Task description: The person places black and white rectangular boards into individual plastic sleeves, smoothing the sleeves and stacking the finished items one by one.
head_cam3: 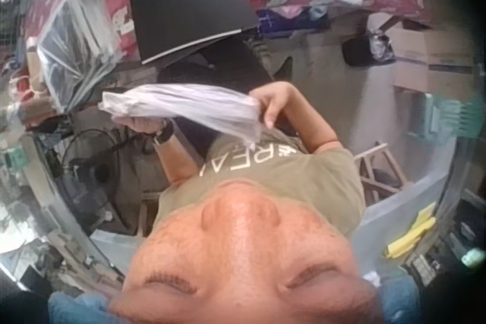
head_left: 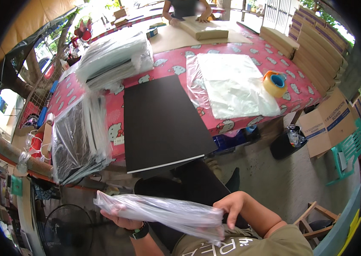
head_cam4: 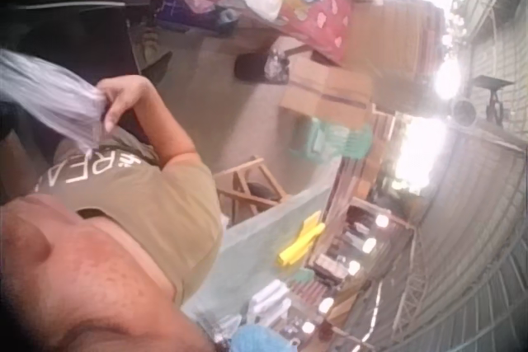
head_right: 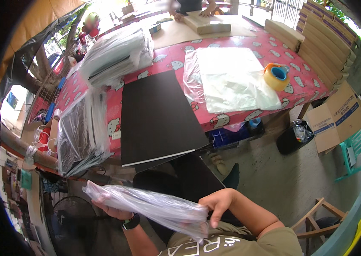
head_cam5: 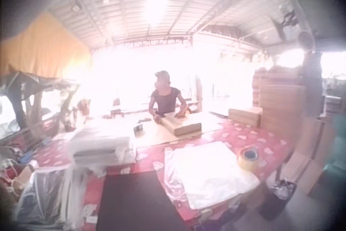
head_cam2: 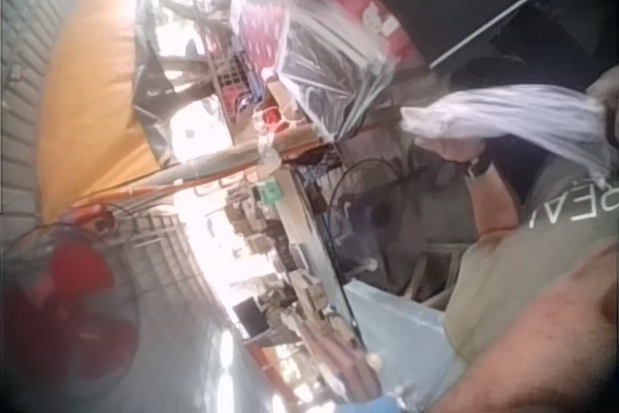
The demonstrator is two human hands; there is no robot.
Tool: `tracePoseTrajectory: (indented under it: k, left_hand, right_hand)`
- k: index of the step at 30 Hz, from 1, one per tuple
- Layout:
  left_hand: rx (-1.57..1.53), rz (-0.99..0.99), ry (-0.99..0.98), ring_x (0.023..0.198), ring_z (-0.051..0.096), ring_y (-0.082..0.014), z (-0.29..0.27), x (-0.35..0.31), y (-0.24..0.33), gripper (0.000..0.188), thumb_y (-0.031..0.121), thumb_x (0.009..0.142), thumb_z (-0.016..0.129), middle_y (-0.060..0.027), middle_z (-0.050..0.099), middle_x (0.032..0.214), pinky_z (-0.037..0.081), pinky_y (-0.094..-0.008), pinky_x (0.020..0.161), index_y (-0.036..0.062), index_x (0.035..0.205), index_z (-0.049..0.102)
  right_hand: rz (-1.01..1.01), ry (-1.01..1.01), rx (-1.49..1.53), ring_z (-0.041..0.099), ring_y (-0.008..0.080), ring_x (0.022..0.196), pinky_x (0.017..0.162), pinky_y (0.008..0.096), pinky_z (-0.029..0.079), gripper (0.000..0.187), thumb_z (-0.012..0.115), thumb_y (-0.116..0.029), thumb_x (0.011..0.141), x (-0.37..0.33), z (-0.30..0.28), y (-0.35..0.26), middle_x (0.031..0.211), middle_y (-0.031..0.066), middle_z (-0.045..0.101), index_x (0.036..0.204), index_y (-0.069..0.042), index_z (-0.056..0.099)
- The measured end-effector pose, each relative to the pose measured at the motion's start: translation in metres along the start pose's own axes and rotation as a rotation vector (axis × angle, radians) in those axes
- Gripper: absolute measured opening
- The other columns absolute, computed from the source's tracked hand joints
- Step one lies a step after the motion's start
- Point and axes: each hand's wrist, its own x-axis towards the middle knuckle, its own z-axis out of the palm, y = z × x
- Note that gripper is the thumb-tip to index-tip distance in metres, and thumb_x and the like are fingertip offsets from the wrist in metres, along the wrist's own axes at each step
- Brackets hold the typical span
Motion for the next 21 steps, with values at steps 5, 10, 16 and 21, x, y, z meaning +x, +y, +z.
tracePoseTrajectory:
  k: [5, 10, 16, 21]
  left_hand:
    - [0.66, 0.654, -0.325, 0.083, 0.051, -0.0165, -0.022, 0.033, -0.011, 0.045, 0.017, 0.074, 0.056, -0.0051, 0.054, 0.087, 0.034, -0.0352, 0.085, 0.0008, 0.114, 0.044]
    - [0.151, -0.28, -0.377, 0.061, 0.044, -0.0114, 0.045, 0.053, 0.031, 0.037, 0.0, 0.07, 0.055, -0.0005, 0.047, 0.068, 0.04, -0.0279, 0.058, 0.0013, 0.107, 0.052]
    - [0.415, 0.088, -0.338, 0.077, 0.054, -0.028, 0.057, 0.055, -0.016, 0.046, -0.008, 0.067, 0.041, -0.0139, 0.056, 0.082, 0.042, -0.0311, 0.075, 0.0008, 0.11, 0.055]
    - [0.328, -0.063, -0.352, 0.087, 0.052, -0.0272, 0.063, 0.03, 0.017, 0.043, -0.007, 0.065, 0.042, -0.0146, 0.057, 0.094, 0.04, -0.0331, 0.083, 0.0019, 0.104, 0.059]
  right_hand:
    - [-0.535, 0.783, -0.004, 0.055, 0.0158, 0.077, 0.069, 0.0302, 0.043, 0.031, 0.066, -0.003, 0.062, -0.04, -0.009, -0.026, 0.082, 0.0117, 0.06, 0.09, 0.007, 0.057]
    - [-0.174, 1.548, -0.561, 0.042, 0.0033, 0.059, 0.054, 0.0185, 0.035, 0.025, 0.049, 0.003, 0.072, -0.003, -0.03, -0.027, 0.066, -0.0028, 0.05, 0.097, 0.0, 0.055]
    - [-0.103, 1.726, -0.79, 0.049, 0.0097, 0.076, 0.071, 0.0218, 0.041, 0.047, 0.043, 0.001, 0.078, 0.023, -0.041, -0.014, 0.093, 0.007, 0.057, 0.125, -0.001, 0.038]
    - [-0.161, 1.733, -0.814, 0.05, 0.0092, 0.081, 0.073, 0.0211, 0.041, 0.045, 0.044, 0.002, 0.078, 0.012, -0.045, -0.01, 0.098, 0.0089, 0.056, 0.123, 0.002, 0.04]
